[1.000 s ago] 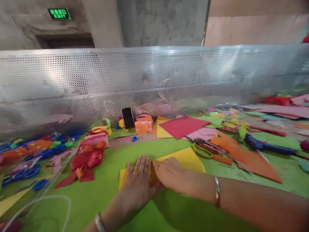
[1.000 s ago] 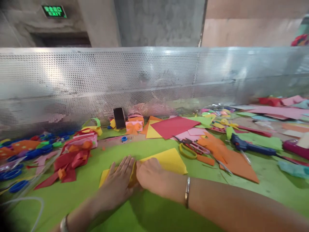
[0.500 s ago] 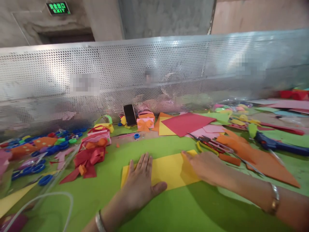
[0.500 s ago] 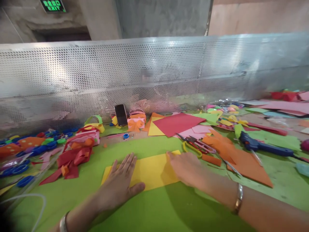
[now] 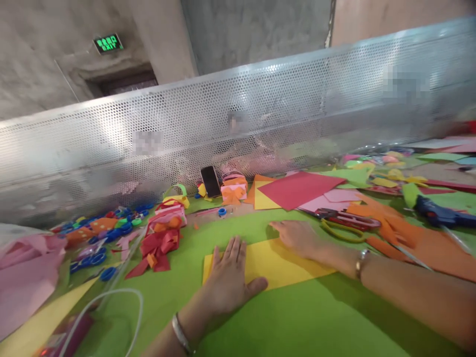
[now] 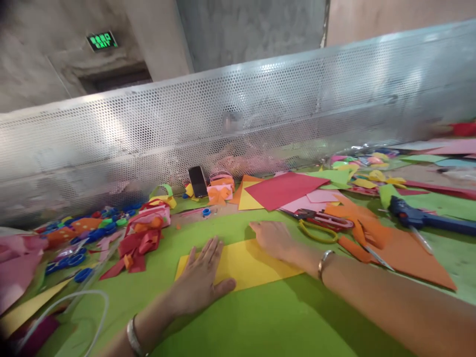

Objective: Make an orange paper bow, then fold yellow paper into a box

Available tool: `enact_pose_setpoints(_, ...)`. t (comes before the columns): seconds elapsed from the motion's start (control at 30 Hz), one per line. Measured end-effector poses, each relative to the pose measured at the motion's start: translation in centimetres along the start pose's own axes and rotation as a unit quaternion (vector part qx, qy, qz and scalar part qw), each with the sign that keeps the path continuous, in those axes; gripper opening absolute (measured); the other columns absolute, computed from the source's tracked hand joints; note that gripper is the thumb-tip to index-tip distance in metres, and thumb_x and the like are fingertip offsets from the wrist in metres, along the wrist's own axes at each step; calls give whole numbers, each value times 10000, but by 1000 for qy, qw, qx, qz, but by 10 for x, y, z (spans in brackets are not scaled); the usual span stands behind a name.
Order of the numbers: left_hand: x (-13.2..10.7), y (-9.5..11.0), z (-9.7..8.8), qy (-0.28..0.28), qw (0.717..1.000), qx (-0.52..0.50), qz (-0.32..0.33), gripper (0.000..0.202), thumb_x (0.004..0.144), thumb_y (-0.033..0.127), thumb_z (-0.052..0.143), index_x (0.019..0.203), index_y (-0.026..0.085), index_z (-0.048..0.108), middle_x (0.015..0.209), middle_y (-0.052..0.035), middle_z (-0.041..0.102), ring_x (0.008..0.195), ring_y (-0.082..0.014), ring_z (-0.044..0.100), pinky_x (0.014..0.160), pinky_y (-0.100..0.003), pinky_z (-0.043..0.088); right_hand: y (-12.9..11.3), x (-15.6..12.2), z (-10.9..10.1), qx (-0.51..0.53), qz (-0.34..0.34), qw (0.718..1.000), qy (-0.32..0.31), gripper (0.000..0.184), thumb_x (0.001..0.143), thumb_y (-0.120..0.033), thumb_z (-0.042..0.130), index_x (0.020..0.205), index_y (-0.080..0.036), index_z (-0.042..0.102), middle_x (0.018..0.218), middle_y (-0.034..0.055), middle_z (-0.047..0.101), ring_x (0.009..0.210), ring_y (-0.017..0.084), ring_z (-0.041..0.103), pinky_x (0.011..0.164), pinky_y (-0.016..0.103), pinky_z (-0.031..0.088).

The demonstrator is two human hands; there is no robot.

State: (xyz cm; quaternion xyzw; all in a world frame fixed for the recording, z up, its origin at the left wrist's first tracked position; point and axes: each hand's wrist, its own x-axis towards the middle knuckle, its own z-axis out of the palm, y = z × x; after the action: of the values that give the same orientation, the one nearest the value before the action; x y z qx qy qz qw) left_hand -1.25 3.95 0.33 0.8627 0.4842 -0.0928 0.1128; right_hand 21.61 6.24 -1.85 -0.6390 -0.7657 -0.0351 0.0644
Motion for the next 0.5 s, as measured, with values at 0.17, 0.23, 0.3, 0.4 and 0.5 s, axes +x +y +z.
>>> enact_pose_setpoints(0.17, -1, 14, -8, 15, 997, -40, 58, 864, 879, 643, 349, 1532, 109, 164, 1610, -165, 51, 1486, -300, -27, 1163, -594, 0, -1, 0, 15, 0, -14, 1000, -26, 323, 952, -349, 562, 1227, -180, 568, 1072, 57, 656, 887, 182, 655, 786, 393, 559)
enact_pose_setpoints(0.23, 7, 32, -6, 6, 993, -63, 103, 785, 924, 592, 265, 1525, 92, 191, 1612, -167, 73, 1489, -288, -1, 1176, -568, 19, 0, 1, 19, 2, -16, 999, -32, 309, 964, -310, 536, 1240, -174, 564, 1050, 61, 676, 888, 193, 667, 791, 404, 552)
enact_pose_setpoints(0.3, 18, 50, 1, 9, 991, -76, 109, 799, 939, 583, 204, 1523, 39, 155, 1607, -195, 80, 1486, -297, 10, 1190, -535, 45, 2, 2, 23, 4, -19, 999, -31, 309, 972, -224, 473, 1257, -139, 556, 1046, 96, 697, 918, 235, 682, 783, 418, 538)
enact_pose_setpoints(0.4, 28, 60, 10, 24, 989, -88, 119, 820, 946, 600, 186, 1522, 21, 124, 1605, -206, 74, 1487, -287, 15, 1199, -505, 32, 4, 2, 27, 10, -29, 999, -24, 358, 942, -152, 390, 1249, -113, 570, 1088, 165, 703, 968, 300, 684, 755, 403, 509)
enact_pose_setpoints(0.5, 21, 47, 11, 29, 988, -104, 112, 822, 946, 629, 167, 1522, 43, 159, 1608, -183, 101, 1488, -268, 54, 1204, -470, 62, 6, 0, 29, 22, -37, 999, -11, 396, 890, -97, 372, 1217, -131, 593, 1092, 171, 705, 965, 302, 686, 725, 364, 486)
